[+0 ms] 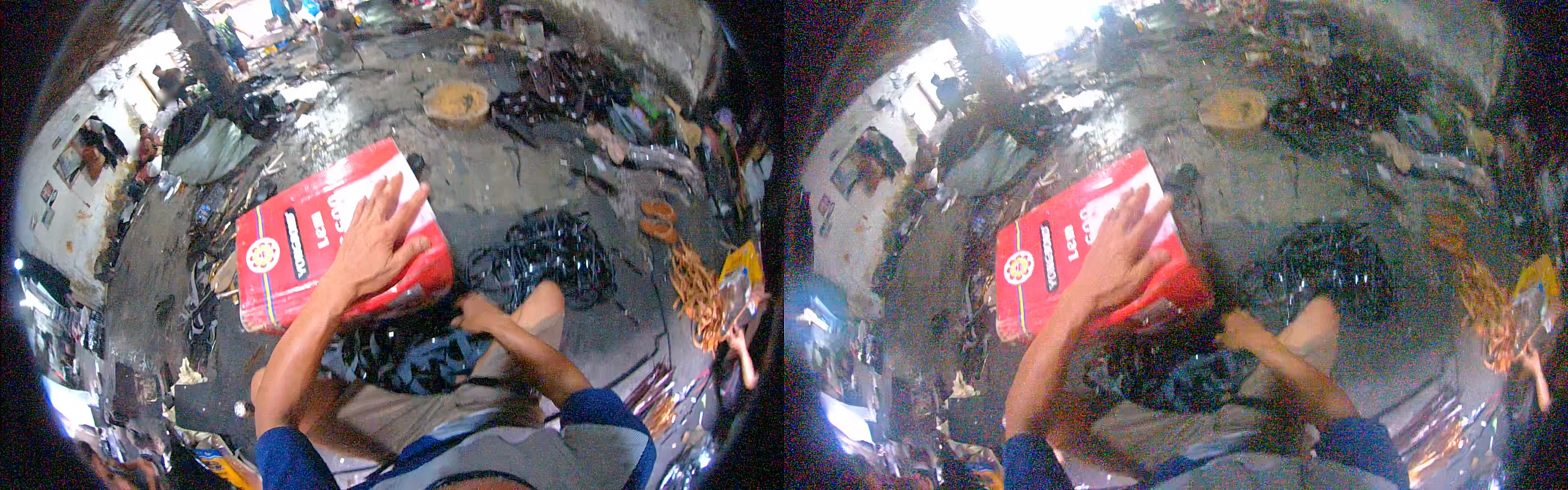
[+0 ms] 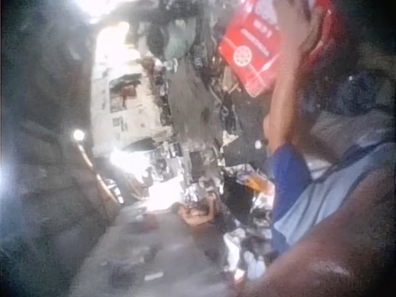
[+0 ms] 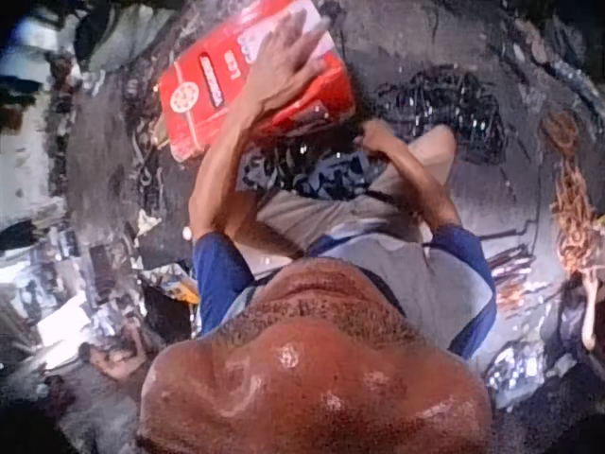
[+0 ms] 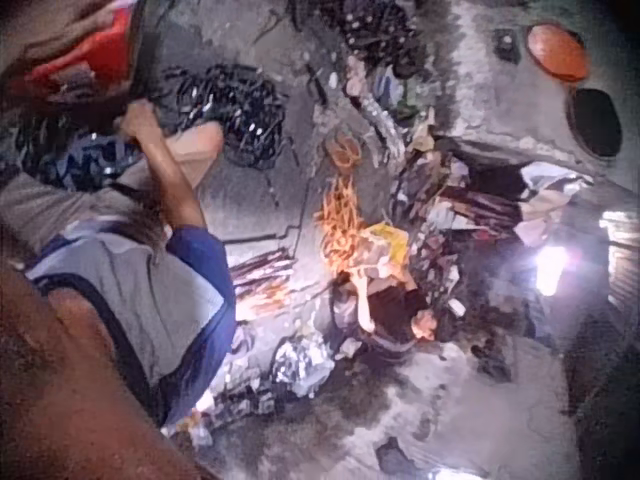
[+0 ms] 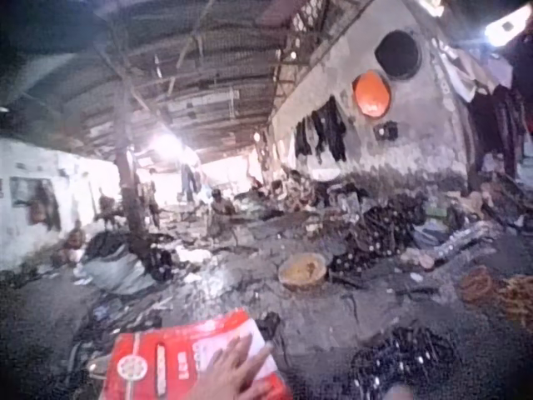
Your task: The person sits on the floor and repeatedly ties black straps around a red rectangular package. They pull the straps tight, fold the ends, and secure them by hand. The person continues this repetitive tying process throughout the clip.
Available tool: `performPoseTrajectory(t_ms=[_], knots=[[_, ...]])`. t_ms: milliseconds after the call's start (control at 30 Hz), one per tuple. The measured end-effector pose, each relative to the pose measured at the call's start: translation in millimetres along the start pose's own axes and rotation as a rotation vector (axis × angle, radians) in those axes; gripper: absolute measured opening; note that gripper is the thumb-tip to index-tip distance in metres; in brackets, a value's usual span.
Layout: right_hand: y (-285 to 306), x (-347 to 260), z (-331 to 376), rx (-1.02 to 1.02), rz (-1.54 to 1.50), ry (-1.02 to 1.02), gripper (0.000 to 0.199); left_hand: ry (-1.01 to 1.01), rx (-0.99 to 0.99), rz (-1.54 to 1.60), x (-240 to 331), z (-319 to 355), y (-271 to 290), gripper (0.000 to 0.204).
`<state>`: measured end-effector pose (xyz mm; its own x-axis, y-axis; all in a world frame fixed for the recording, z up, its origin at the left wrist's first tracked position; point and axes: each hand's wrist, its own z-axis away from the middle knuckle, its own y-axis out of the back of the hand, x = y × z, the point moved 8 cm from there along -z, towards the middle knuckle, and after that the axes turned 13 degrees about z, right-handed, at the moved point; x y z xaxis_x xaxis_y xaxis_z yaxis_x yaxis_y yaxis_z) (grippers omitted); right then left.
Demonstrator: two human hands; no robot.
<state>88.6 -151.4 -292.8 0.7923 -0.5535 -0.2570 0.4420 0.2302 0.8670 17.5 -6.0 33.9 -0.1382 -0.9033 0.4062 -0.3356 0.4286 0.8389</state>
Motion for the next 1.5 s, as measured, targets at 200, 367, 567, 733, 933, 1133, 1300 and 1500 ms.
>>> performPoseTrajectory(t_ms=[200, 367, 567, 733, 933, 1133, 1300, 1500], knots=[[-182.1, -67.1, 11.1, 0.218, -0.08, 0.588, 0.039, -0.11, -0.005, 0.276, 99.4, 78.5, -37.5, 0.064], [55.0, -136.2, 142.8, 0.401, -0.035, 0.719, 0.022, 0.524, 0.004, 0.622, 41.6, 186.4, -110.5, 0.056], [241.9, -95.4, 207.9, 0.519, -0.259, 0.617, 0.024, 0.675, 0.318, 0.906, 33.3, 205.1, -73.7, 0.023], [224.7, -47.2, 187.6, 0.312, 0.029, 0.349, 0.024, 0.528, 0.425, 0.826, 24.5, 198.2, -16.3, 0.02], [184.5, -106.7, 174.4, 0.374, 0.034, 0.568, 0.089, 0.372, 0.237, 0.273, 69.8, 152.2, 5.2, 0.026], [164.2, -131.8, 152.2, 0.062, -0.942, 0.425, 0.043, 0.485, 0.244, 0.534, 50.5, 133.7, 33.8, 0.04], [203.3, -87.8, 158.4, 0.194, -0.84, 0.424, 0.022, 0.552, 0.323, 0.552, -4.1, 181.6, 156.2, 0.037], [279.1, -107.8, 128.7, 0.108, -0.581, 0.52, 0.02, 0.759, 0.168, 0.594, -100.7, 240.8, 214.7, 0.019]])
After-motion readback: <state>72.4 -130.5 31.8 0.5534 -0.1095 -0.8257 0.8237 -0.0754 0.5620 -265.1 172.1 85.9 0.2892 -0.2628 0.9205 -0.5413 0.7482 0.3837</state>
